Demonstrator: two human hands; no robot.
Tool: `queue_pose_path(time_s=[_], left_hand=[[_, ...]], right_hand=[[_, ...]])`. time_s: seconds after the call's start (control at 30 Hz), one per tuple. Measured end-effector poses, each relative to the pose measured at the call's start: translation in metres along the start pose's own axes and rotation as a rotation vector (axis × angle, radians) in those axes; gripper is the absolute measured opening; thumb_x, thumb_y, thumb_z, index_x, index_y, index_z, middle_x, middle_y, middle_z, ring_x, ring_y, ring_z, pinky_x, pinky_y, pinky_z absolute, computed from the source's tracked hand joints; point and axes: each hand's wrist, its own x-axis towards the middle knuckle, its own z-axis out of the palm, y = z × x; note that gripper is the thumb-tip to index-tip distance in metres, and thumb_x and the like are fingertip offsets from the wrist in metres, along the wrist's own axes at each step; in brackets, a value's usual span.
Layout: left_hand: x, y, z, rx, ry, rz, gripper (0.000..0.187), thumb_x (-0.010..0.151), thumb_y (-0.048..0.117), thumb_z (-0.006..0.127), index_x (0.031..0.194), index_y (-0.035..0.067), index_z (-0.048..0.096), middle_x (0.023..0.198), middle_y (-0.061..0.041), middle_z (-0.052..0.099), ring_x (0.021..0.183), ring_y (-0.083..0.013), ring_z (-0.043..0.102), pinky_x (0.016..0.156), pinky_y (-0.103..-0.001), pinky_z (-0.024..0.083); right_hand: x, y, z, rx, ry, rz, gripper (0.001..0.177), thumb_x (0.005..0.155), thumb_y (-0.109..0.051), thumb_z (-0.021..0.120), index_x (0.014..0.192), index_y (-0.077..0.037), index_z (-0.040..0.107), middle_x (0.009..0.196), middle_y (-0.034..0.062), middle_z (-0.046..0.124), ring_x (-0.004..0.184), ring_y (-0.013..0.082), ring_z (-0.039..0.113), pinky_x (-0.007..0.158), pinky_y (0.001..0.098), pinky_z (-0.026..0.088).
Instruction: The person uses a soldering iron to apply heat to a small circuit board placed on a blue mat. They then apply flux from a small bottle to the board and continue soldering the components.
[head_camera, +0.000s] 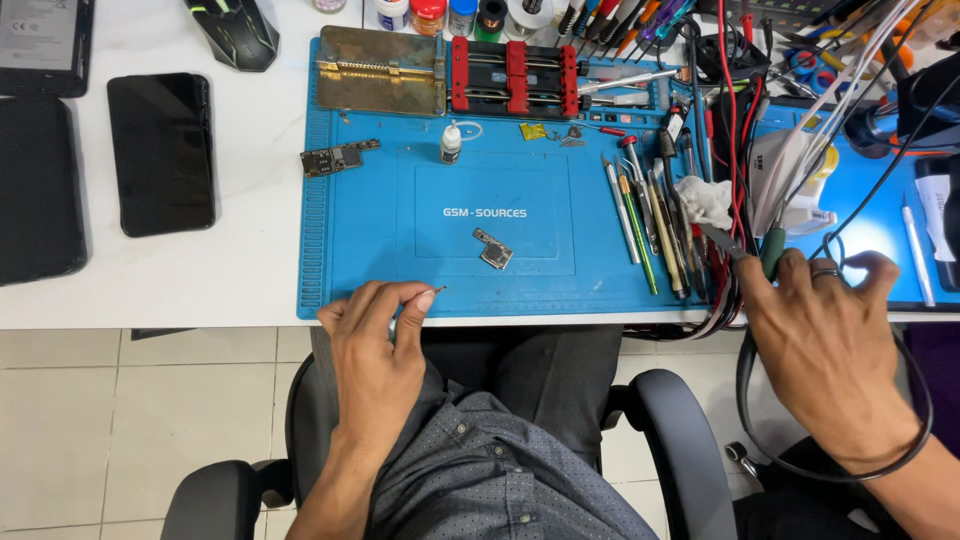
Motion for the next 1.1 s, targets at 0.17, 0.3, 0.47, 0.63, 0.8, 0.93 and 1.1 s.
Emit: queue_pose_path(time_s=[0.17, 0.3, 0.47, 0.63, 0.8, 0.93, 1.1], left_hand=[[0.007, -0.001, 0.009, -0.035, -0.083, 0.012, 0.02, 0.114, 0.028, 0.06, 0.108, 0.019, 0.076, 0.104, 0.009, 0.076, 0.093, -0.012, 0.067, 0.096, -0.038, 0.031], [0.016, 0.014, 0.012, -0.154, -0.122, 0.032, 0.02, 0.112, 0.03, 0.063, 0.105, 0.017, 0.077, 0.098, 0.007, 0.075, 0.086, -0.0121, 0.066, 0.093, -0.036, 0.035], [0.026, 0.028, 0.022, -0.245, -0.074, 0.038, 0.012, 0.107, 0.022, 0.073, 0.096, 0.019, 0.075, 0.079, 0.009, 0.064, 0.076, -0.0105, 0.061, 0.093, -0.035, 0.04], [0.033, 0.026, 0.037, -0.289, -0.022, -0.011, 0.011, 0.101, 0.024, 0.082, 0.096, 0.02, 0.074, 0.076, 0.009, 0.065, 0.073, -0.011, 0.06, 0.093, -0.033, 0.044], [0.047, 0.032, 0.039, -0.455, 0.062, -0.008, 0.006, 0.098, 0.007, 0.086, 0.097, 0.01, 0.081, 0.063, 0.0, 0.067, 0.059, -0.0126, 0.062, 0.08, -0.033, 0.047], [0.044, 0.028, 0.043, -0.564, 0.011, -0.095, 0.007, 0.096, 0.003, 0.085, 0.102, 0.007, 0.083, 0.071, -0.007, 0.078, 0.058, -0.0095, 0.054, 0.068, -0.034, 0.048], [0.043, 0.026, 0.044, -0.633, 0.016, -0.158, 0.016, 0.092, 0.006, 0.09, 0.107, 0.012, 0.088, 0.079, -0.006, 0.082, 0.06, -0.0071, 0.056, 0.062, -0.03, 0.05]], right_hand=[[-0.002, 0.016, 0.003, -0.074, 0.008, -0.01, 0.04, 0.098, -0.019, 0.06, 0.133, -0.039, 0.055, 0.105, -0.0147, 0.065, 0.07, 0.0071, 0.068, 0.124, 0.0453, 0.039], [-0.009, 0.025, 0.016, -0.066, 0.041, -0.017, 0.034, 0.108, -0.025, 0.059, 0.136, -0.041, 0.053, 0.115, -0.0159, 0.064, 0.077, 0.0065, 0.07, 0.125, 0.047, 0.04], [-0.008, 0.008, 0.036, 0.392, 0.163, 0.009, 0.042, 0.101, -0.029, 0.068, 0.142, -0.03, 0.062, 0.113, -0.009, 0.07, 0.082, 0.0181, 0.074, 0.127, 0.0564, 0.043], [0.017, -0.032, 0.026, 0.782, 0.309, -0.035, 0.047, 0.096, -0.009, 0.072, 0.142, -0.017, 0.066, 0.117, 0.005, 0.073, 0.098, 0.0279, 0.073, 0.121, 0.0626, 0.038], [0.039, -0.079, -0.016, 1.096, 0.343, -0.106, 0.054, 0.085, -0.02, 0.078, 0.138, -0.022, 0.064, 0.11, 0.0065, 0.068, 0.091, 0.0275, 0.079, 0.113, 0.0593, 0.042], [0.066, -0.103, -0.022, 1.059, 0.41, -0.091, 0.05, 0.094, -0.016, 0.071, 0.143, -0.02, 0.062, 0.111, 0.0099, 0.067, 0.085, 0.0252, 0.077, 0.116, 0.0583, 0.038], [0.088, -0.092, 0.002, 0.749, 0.395, -0.02, 0.051, 0.097, -0.019, 0.074, 0.147, -0.018, 0.065, 0.113, 0.0116, 0.071, 0.1, 0.0253, 0.08, 0.12, 0.0559, 0.039]])
